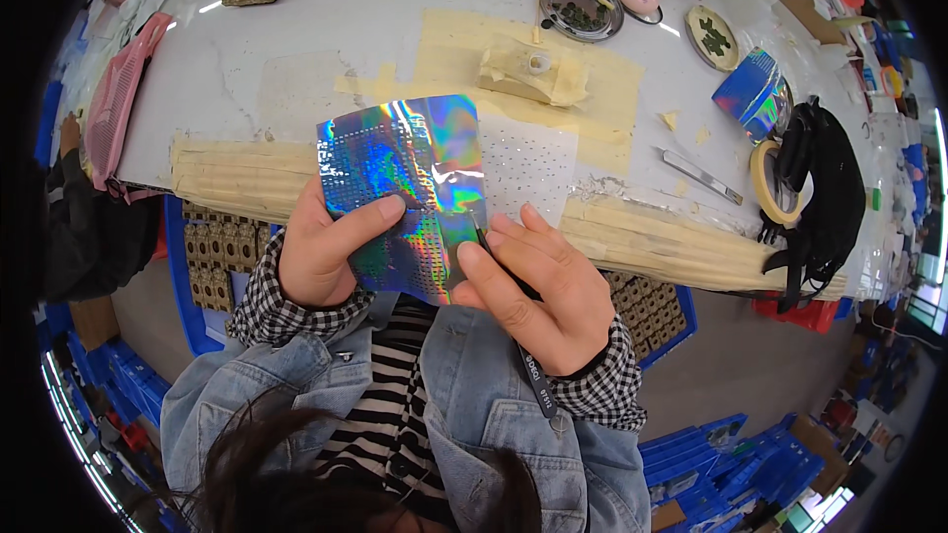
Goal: Decorating a holographic card by using tweezers to pick small items from a sheet and place them onto the card.
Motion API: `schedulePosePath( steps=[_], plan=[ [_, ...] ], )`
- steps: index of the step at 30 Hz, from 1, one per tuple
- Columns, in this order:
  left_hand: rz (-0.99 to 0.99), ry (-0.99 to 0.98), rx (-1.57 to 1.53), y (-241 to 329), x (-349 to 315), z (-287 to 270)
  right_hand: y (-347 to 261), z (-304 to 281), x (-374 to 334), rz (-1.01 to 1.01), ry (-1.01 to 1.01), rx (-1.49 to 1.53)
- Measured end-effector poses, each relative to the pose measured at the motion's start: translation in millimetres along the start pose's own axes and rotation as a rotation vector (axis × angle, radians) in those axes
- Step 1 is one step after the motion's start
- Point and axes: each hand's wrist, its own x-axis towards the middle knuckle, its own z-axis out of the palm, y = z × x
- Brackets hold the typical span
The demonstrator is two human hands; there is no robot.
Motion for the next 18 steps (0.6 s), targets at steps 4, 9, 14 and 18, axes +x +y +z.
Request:
schedulePosePath(
  steps=[4,9,14,18],
  plan=[
    [0.093,0.066,-0.021,4,1,-8,9,-5,-14,0.075,-0.039,-0.181],
    [0.124,0.084,-0.036,4,3,-10,17,1,-21,0.097,-0.046,-0.338],
    [0.145,0.081,-0.019,6,1,-10,17,0,-17,0.109,-0.086,-0.335],
    [0.160,0.047,-0.042,12,1,-6,17,-2,-13,0.109,-0.164,-0.335]
  ],
)
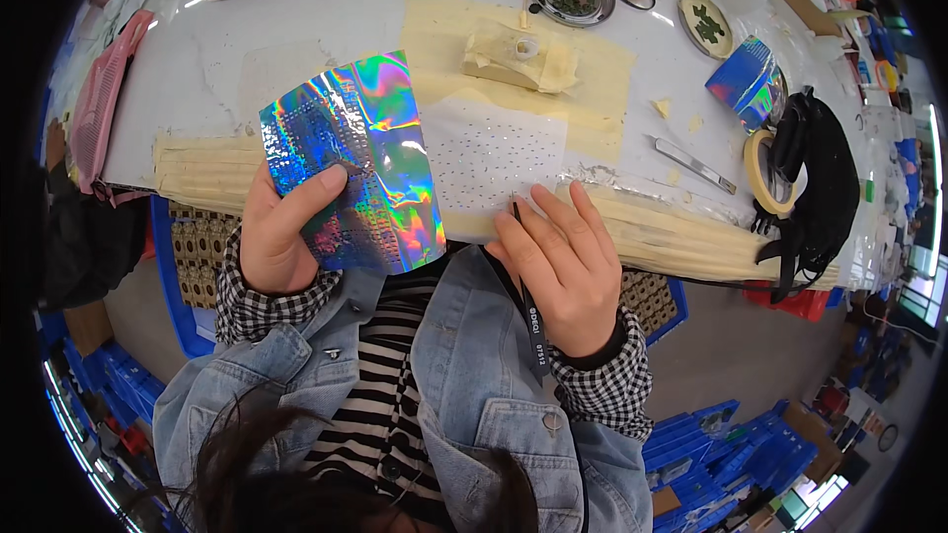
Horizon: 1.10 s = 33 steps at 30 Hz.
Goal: Decorating a holographic card by using tweezers to pick small items from a sheet and place them onto the card.
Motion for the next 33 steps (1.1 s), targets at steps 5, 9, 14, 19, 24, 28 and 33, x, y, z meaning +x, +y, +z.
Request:
schedulePosePath(
  steps=[5,9,14,19,24,28,33],
  plan=[
    [0.015,-0.015,-0.028,1,0,5,0,-3,4,-0.017,-0.039,0.010],
    [-0.003,0.042,0.044,-5,0,-4,5,-7,0,0.019,0.008,0.079],
    [0.013,0.024,0.076,-6,0,-3,7,-10,-1,0.031,0.056,0.128],
    [-0.070,-0.029,0.042,-7,0,3,-14,-23,10,0.090,0.152,0.324],
    [-0.089,-0.101,0.169,-6,-3,5,-24,-17,26,-0.009,0.177,0.526],
    [-0.042,-0.161,0.165,-5,-3,8,-29,-7,34,-0.059,0.200,0.580],
    [-0.017,-0.176,0.203,-10,-5,6,-29,0,32,-0.052,0.211,0.583]
  ],
)
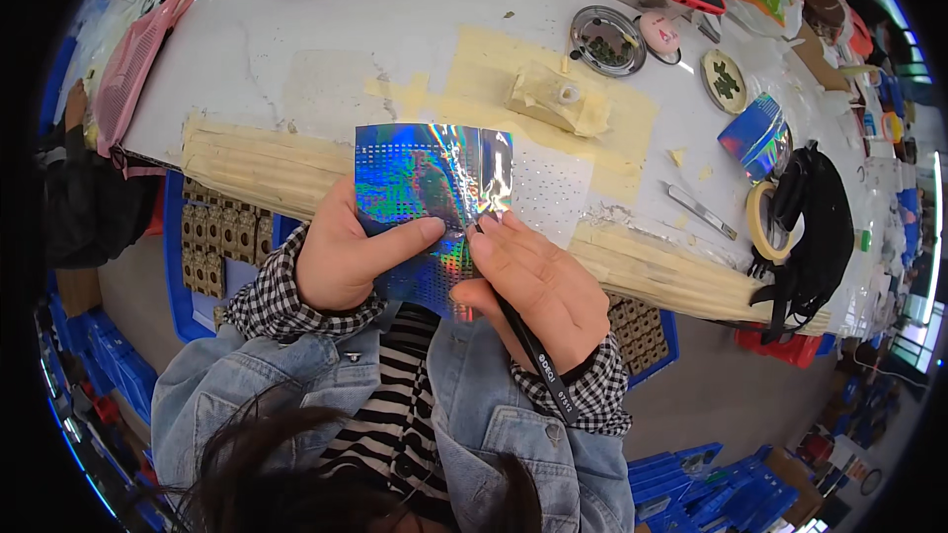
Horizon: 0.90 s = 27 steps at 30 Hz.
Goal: Decorating a holographic card by using tweezers to pick small items from a sheet and place them onto the card.
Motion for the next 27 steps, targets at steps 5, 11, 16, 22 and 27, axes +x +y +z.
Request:
schedulePosePath(
  steps=[5,11,16,22,27],
  plan=[
    [-0.014,-0.027,-0.010,1.7,-0.3,-0.6,-2.4,-1.2,-1.8,0.016,0.003,-0.040],
    [-0.006,-0.020,0.002,-1.2,-1.0,-0.7,-2.9,-1.2,-1.2,-0.007,-0.004,-0.058],
    [0.018,-0.010,0.003,-1.9,-1.4,1.2,-2.6,-1.1,-1.1,-0.012,-0.019,-0.062],
    [-0.006,-0.013,0.019,0.1,-1.9,1.5,-7.0,-1.8,-0.3,0.015,-0.013,-0.097],
    [0.007,-0.016,0.049,-0.1,-2.0,0.1,-5.0,-0.7,-1.7,0.015,-0.010,-0.093]
  ],
)
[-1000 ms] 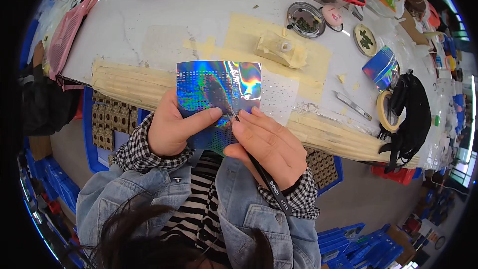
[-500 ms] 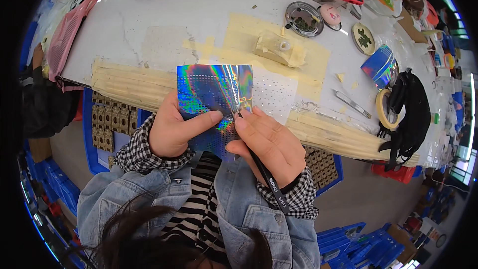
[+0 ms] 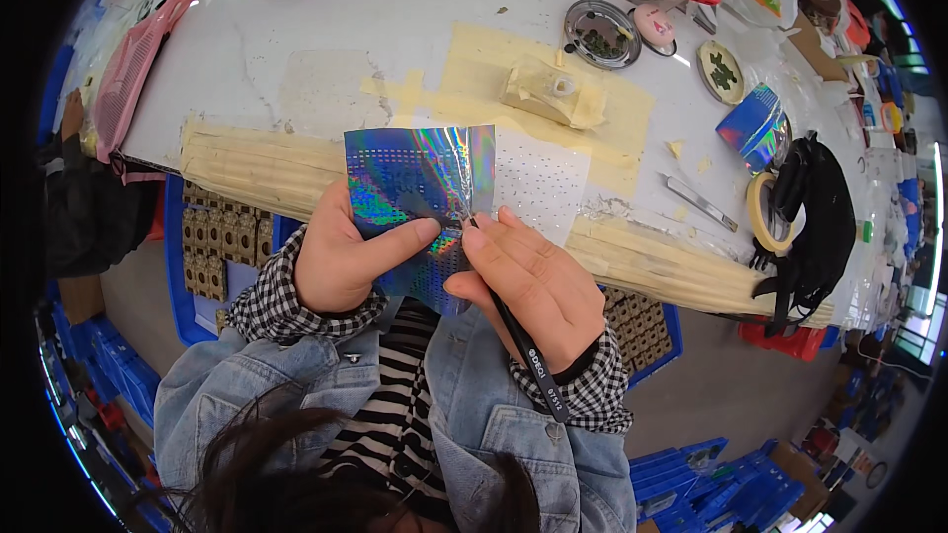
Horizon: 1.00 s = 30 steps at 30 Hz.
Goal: Decorating a holographic card by using tweezers to pick small items from a sheet and place them onto the card.
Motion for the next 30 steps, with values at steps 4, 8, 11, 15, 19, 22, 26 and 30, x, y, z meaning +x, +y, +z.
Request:
schedulePosePath(
  steps=[4,8,11,15,19,22,26,30],
  plan=[
    [0.009,0.023,-0.007,-0.7,-1.3,1.3,0.5,0.9,0.4,0.002,-0.002,-0.015],
    [0.021,0.031,0.000,-0.9,-1.2,2.3,0.7,1.5,0.5,0.006,-0.005,-0.016],
    [-0.004,0.027,-0.037,-0.7,0.7,2.4,1.5,1.8,-0.5,-0.018,-0.001,-0.027],
    [-0.085,0.030,-0.166,-3.5,1.3,1.8,1.8,0.9,0.0,-0.145,-0.061,-0.170],
    [-0.103,0.024,-0.200,-5.1,1.7,0.4,2.2,2.3,-2.6,-0.177,-0.103,-0.205],
    [-0.107,0.027,-0.209,-4.9,1.4,0.4,3.3,1.5,-3.3,-0.182,-0.129,-0.200],
    [-0.099,0.028,-0.219,-4.8,1.1,0.4,2.5,0.7,-1.2,-0.194,-0.130,-0.204],
    [-0.096,0.032,-0.209,-6.2,1.7,1.3,3.1,0.9,-1.1,-0.205,-0.110,-0.195]
  ],
)
